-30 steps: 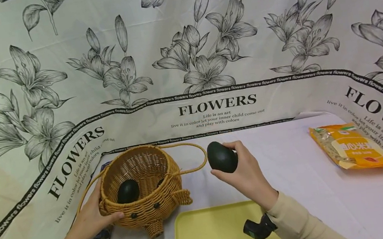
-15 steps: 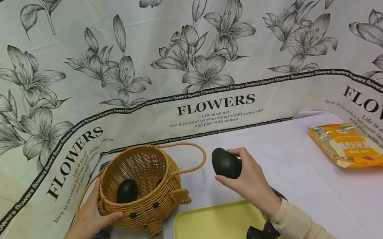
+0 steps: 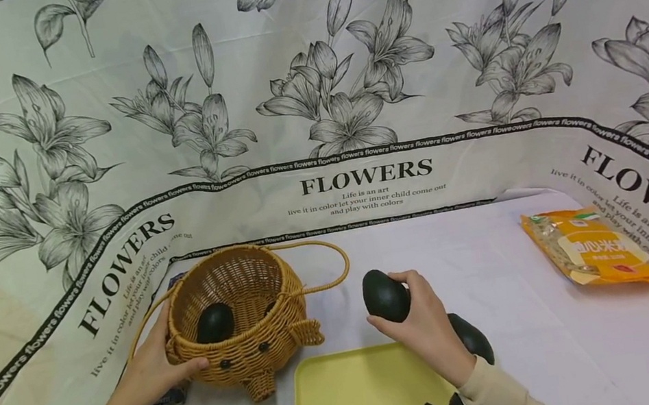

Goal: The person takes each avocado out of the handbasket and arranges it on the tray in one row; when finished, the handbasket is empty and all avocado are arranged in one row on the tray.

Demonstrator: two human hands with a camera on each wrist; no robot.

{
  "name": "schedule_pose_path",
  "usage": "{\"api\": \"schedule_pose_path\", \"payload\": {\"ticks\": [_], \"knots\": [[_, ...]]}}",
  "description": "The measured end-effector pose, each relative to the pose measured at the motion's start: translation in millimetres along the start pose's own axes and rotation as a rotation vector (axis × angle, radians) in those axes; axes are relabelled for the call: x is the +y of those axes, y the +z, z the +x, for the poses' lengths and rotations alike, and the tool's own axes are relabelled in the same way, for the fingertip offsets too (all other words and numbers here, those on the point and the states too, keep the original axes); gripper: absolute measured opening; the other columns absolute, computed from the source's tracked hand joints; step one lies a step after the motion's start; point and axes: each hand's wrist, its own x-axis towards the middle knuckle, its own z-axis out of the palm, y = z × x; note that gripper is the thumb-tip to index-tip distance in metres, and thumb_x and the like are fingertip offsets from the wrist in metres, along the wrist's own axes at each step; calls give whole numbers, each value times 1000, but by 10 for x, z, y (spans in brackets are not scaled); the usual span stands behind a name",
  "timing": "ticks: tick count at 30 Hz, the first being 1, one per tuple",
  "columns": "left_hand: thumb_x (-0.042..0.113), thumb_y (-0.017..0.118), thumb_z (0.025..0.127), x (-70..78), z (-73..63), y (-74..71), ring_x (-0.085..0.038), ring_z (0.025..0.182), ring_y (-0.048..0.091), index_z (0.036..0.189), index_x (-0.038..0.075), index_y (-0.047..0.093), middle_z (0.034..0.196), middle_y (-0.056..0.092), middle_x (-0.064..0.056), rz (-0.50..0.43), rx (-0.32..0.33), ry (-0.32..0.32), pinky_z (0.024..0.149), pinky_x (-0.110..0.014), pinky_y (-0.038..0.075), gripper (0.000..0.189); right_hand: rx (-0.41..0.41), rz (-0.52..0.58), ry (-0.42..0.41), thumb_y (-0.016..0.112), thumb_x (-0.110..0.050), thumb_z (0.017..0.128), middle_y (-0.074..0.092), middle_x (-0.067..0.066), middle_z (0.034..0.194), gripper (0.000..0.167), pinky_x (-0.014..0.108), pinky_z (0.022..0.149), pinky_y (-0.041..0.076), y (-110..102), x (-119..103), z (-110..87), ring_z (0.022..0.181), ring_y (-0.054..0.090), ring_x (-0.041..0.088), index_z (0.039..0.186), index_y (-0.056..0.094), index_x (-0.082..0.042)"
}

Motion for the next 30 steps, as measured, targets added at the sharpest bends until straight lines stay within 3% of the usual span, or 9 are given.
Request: {"api": "schedule_pose_path", "payload": {"ticks": [9, 21, 30], "knots": [[61, 72, 71, 18, -1, -8, -53, 129, 36, 152, 13, -13, 155, 7, -29, 7, -9, -5, 93, -64, 41, 126, 24, -68, -54, 84, -23, 69, 55, 17, 121, 68, 41, 79, 48, 123, 108, -126, 98, 55, 27, 123, 49, -2], [59, 73, 71, 29, -9, -13, -54, 129, 36, 151, 14, -14, 155, 6, -30, -1, -3, 3, 94, -64, 40, 126, 115, -165, -214, 86, -14, 63, 56, 16, 110, 65, 45, 80, 48, 234, 241, -258, 101, 56, 29, 115, 50, 2], [59, 73, 71, 34, -7, -16, -53, 130, 34, 150, 18, -17, 156, 4, -28, -4, -6, -4, 95, -65, 40, 127, 149, -211, -266, 89, -14, 58, 57, 17, 105, 69, 42, 81, 46, 275, 329, -293, 98, 56, 28, 112, 51, 4]]}}
